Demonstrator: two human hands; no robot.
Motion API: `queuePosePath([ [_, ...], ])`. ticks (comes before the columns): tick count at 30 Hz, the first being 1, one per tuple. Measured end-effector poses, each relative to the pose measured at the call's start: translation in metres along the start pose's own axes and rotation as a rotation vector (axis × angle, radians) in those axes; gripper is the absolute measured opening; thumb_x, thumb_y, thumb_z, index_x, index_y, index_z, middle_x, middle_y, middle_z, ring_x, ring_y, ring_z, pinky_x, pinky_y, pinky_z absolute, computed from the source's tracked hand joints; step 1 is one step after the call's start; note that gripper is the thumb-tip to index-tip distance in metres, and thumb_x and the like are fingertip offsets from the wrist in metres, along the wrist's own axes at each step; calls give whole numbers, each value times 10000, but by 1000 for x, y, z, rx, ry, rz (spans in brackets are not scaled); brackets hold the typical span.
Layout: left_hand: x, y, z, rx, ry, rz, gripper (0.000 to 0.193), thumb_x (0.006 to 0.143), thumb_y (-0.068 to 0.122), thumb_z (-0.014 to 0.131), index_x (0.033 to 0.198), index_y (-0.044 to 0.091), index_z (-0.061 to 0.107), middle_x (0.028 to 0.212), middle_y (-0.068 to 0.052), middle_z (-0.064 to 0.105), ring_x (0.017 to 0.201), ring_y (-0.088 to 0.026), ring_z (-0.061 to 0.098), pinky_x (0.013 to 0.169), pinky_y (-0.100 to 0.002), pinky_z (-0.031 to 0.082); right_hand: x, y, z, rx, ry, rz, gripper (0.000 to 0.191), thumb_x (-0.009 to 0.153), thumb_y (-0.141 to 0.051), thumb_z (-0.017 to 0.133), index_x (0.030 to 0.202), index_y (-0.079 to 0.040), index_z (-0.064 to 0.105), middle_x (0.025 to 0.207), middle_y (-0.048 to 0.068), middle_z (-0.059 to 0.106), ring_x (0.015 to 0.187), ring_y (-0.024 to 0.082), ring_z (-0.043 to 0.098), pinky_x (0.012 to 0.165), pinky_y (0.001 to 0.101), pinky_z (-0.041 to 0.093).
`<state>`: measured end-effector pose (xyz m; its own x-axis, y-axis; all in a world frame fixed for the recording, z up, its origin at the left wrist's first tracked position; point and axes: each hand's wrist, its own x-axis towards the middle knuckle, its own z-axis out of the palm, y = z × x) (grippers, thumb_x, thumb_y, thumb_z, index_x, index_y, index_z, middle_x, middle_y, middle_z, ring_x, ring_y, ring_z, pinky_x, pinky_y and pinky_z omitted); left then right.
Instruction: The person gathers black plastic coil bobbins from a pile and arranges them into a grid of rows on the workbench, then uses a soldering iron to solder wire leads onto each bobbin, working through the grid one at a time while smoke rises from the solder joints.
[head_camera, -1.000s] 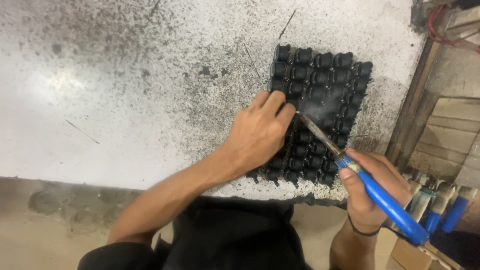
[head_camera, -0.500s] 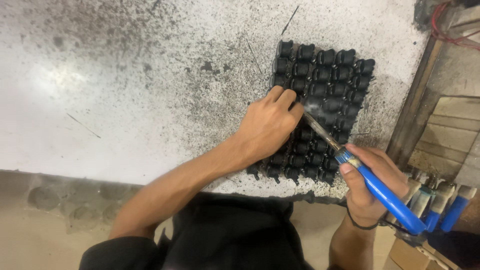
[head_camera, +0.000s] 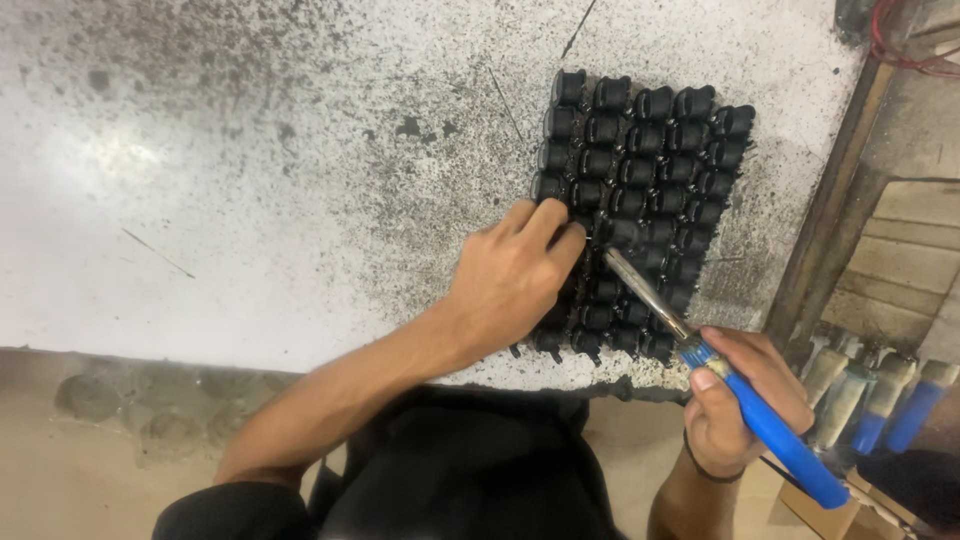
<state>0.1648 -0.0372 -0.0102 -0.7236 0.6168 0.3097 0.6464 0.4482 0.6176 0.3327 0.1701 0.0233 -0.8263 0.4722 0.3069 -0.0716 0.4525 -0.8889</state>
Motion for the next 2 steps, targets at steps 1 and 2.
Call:
queuePosePath([
  [1, -3, -2, 6, 6, 0, 12, 286, 790, 48, 703, 1074, 11, 698, 1038, -84, 560, 969, -255, 608, 625, -356, 564, 0, 1, 0, -8, -18, 4, 407, 832, -173, 718, 1070, 156, 693, 992, 271, 702, 855, 277, 703, 791, 258, 536],
  [2, 31, -18, 32, 4, -2, 9, 286, 790, 48, 703, 1074, 11, 698, 1038, -84, 560, 969, -255, 608, 625, -356, 564, 0, 1, -1, -17, -36, 7, 408, 835, -175, 719, 1072, 156, 693, 998, 276, 702, 866, 280, 707, 800, 261, 539],
])
